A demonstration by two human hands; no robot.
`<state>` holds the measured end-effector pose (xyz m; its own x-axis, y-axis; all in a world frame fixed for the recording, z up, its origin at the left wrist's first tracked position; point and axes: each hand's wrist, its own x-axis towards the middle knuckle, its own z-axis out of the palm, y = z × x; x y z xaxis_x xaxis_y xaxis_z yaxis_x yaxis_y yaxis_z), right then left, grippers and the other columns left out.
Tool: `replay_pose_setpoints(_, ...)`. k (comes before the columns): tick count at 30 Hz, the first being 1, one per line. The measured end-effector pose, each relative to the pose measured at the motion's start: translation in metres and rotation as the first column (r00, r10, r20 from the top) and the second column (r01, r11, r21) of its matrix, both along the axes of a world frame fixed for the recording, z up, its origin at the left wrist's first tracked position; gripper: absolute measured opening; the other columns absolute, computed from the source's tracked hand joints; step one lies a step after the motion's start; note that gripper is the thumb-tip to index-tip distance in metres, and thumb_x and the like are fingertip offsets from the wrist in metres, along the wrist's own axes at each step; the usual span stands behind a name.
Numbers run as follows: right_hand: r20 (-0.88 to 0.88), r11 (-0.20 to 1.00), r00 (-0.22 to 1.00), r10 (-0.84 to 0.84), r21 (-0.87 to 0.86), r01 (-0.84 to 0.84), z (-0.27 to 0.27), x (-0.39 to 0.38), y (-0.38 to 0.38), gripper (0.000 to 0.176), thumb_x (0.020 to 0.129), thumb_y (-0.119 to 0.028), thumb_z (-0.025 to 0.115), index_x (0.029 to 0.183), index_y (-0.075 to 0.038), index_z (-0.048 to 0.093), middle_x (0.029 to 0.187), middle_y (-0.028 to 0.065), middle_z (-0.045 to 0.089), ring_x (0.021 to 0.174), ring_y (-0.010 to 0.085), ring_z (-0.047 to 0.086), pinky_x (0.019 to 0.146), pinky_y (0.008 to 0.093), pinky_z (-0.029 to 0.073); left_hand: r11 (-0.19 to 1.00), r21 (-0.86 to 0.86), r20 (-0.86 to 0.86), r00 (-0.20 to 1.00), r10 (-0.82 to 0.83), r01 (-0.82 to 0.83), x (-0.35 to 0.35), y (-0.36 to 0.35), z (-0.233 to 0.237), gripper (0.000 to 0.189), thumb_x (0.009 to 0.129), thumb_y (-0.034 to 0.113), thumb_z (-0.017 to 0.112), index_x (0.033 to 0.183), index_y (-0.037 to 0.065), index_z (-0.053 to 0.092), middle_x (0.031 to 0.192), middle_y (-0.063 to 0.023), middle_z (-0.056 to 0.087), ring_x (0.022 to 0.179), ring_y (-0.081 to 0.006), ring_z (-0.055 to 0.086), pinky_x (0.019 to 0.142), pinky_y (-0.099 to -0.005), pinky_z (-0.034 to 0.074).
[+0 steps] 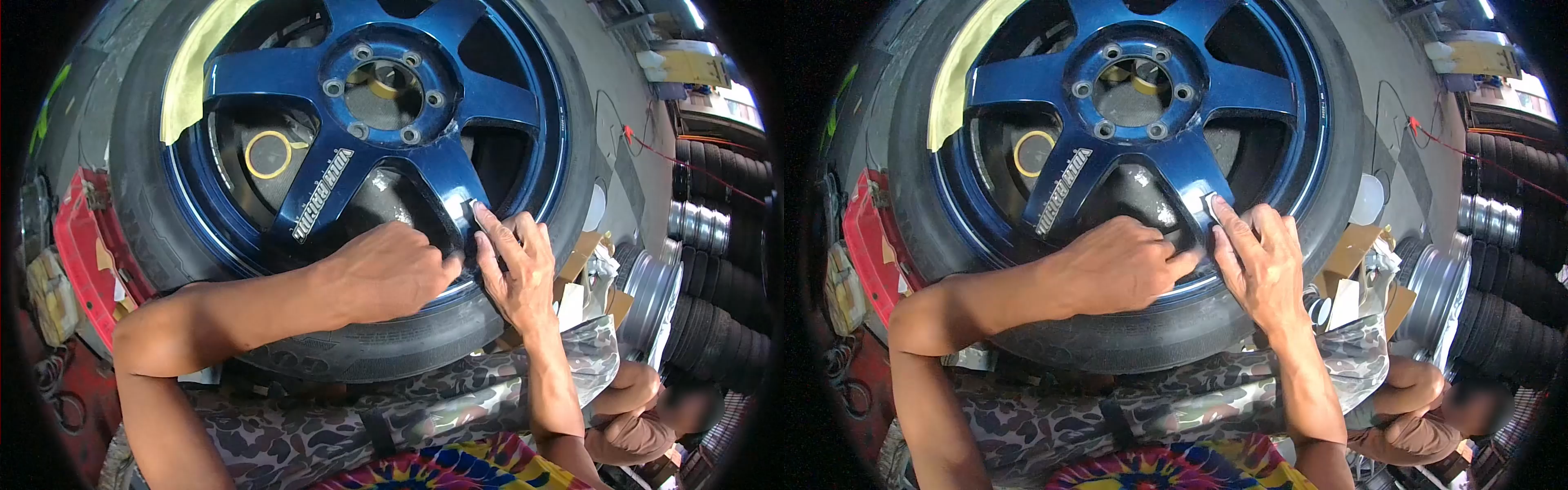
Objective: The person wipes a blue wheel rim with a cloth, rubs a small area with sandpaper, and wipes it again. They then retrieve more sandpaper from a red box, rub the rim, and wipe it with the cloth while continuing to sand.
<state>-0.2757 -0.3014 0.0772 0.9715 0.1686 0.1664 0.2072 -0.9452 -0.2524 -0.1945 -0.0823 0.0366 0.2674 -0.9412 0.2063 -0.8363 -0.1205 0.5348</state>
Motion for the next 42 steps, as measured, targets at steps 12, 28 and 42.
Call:
replay_pose_setpoints(12, -0.052, 0.983, 0.988, 0.143, -0.106, -0.147, -0.003, 0.009, 0.005, 0.056, 0.086, -0.009, 0.083, 0.14, -0.007, 0.071, 0.091, 0.0063, 0.052, 0.085, 0.0248, 0.055, 0.077, 0.041, 0.041, 0.996, -0.088, -0.084, 0.996, -0.033, 0.025, 0.006, 0.005, -0.001, 0.018, 0.082, 0.018, 0.076, 0.081, 0.002, 0.068, 0.06, -0.0138, 0.066, 0.062, -0.0332, 0.071, 0.06, -0.0457, 0.055)
replay_pose_setpoints(28, -0.077, 0.981, 0.988, 0.135, -0.132, -0.144, -0.003, 0.012, 0.009, 0.055, 0.086, -0.002, 0.078, 0.14, -0.003, 0.067, 0.094, 0.0086, 0.053, 0.088, 0.0278, 0.057, 0.078, 0.0423, 0.042, 0.983, -0.184, -0.021, 1.0, 0.021, -0.024, 0.005, 0.002, -0.013, 0.015, 0.09, 0.011, 0.069, 0.082, -0.001, 0.074, 0.055, -0.0136, 0.061, 0.055, -0.0319, 0.066, 0.056, -0.044, 0.052)
replay_pose_setpoints(42, -0.064, 0.981, 0.99, 0.127, -0.137, -0.135, -0.006, 0.009, 0.006, 0.054, 0.088, -0.002, 0.077, 0.14, -0.004, 0.066, 0.094, 0.0083, 0.054, 0.088, 0.027, 0.058, 0.078, 0.0423, 0.042, 0.968, -0.242, -0.029, 0.997, 0.069, -0.074, 0.006, 0.002, -0.019, 0.017, 0.082, 0.01, 0.07, 0.067, 0.003, 0.069, 0.061, -0.0141, 0.065, 0.06, -0.0326, 0.068, 0.057, -0.0448, 0.051)
